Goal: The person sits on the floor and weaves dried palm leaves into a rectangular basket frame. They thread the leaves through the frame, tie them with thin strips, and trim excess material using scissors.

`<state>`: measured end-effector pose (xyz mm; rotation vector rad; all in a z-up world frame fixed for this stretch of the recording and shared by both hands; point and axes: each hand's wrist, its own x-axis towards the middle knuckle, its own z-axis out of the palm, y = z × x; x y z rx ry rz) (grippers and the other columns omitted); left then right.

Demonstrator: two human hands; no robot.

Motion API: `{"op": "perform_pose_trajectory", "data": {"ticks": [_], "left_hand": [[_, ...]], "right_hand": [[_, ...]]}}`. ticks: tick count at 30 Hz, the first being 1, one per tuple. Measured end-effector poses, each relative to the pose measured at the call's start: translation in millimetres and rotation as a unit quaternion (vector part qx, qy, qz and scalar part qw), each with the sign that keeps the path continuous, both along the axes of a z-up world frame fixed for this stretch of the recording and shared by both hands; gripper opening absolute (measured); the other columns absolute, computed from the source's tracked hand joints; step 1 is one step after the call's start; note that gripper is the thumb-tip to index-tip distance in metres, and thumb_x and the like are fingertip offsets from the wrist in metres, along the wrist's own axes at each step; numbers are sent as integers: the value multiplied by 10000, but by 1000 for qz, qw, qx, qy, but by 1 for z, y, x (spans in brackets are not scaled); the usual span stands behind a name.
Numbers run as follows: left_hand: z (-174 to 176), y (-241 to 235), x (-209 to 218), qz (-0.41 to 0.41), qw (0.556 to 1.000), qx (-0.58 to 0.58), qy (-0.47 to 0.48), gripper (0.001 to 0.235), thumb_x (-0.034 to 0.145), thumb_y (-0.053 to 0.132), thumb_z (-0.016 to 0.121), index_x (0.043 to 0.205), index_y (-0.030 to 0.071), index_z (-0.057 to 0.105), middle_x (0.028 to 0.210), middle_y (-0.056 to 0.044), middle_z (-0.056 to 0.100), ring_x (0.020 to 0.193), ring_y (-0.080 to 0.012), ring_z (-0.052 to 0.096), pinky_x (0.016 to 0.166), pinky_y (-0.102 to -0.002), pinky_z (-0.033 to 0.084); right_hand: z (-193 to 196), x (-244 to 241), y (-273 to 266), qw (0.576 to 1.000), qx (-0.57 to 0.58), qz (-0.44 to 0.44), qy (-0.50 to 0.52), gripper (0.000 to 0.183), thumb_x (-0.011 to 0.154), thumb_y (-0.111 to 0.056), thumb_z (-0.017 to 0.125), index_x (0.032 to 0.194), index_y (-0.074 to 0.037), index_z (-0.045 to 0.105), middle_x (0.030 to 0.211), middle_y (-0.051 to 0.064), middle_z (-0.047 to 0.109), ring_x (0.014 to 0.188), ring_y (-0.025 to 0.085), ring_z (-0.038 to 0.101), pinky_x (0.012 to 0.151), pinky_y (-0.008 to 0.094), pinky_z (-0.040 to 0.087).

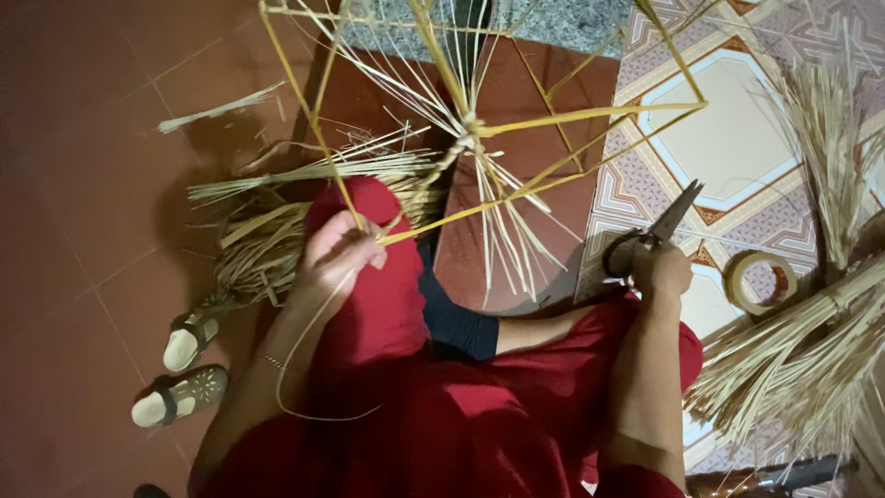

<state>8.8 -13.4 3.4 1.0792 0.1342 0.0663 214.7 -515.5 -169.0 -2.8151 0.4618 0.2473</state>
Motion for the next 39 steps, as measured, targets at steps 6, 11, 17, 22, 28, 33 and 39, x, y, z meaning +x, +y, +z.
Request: {"op": "perform_pose_trajectory", "data": {"ticks": [6,11,17,22,28,33,39], "left_hand": [[13,19,3,21,999,-47,5,126,1001,15,572,1124,-10,568,1015,-99,574,924,-183,552,881,-368,482],[14,31,6,37,999,-9,30,163,1012,100,561,1125,-15,585,1057,-134,626,904,-210,582,890,-361,486],[4,57,-4,48,991,67,110,231,958,99,555,1144,-5,645,1061,-85,651,904,-154,595,807,-300,494],[-26,73,-16,101,971,98,195,212,964,59,570,1119,-11,695,910,-42,596,769,-118,494,662,-261,394],[-34,80,-13,121,958,132,226,195,952,59,540,1079,26,684,849,-37,585,679,-116,464,629,-265,407],[-44,70,5,90,936,162,299,172,923,88,570,1076,61,645,907,-6,644,739,-96,571,667,-260,486],[-96,62,41,-55,922,265,279,270,1047,172,483,1137,61,712,815,-18,584,651,-96,503,619,-235,482]], "right_hand": [[36,-12,39,995,60,25,-75,435,941,-481,666,1169,-129,781,1097,184,763,1028,397,708,930,488,545],[55,17,69,865,472,4,-171,631,1014,-514,511,1416,-28,518,1350,226,615,1158,342,642,920,473,564],[74,70,75,737,652,-2,-179,761,1050,-622,385,1579,-84,288,1570,208,439,1383,358,508,1029,439,505],[68,112,84,653,745,1,-139,749,1076,-589,471,1512,20,474,1320,148,622,1203,258,615,972,378,526],[82,110,84,658,736,-11,-159,623,1028,-541,594,1250,40,630,831,63,576,761,178,613,792,359,558],[101,73,38,620,757,-59,-198,391,1022,-347,693,1137,26,682,934,53,596,820,152,569,760,326,481],[99,15,-15,526,784,-54,-325,128,1000,-140,691,989,-13,673,1129,165,707,975,192,643,841,354,527]]}}
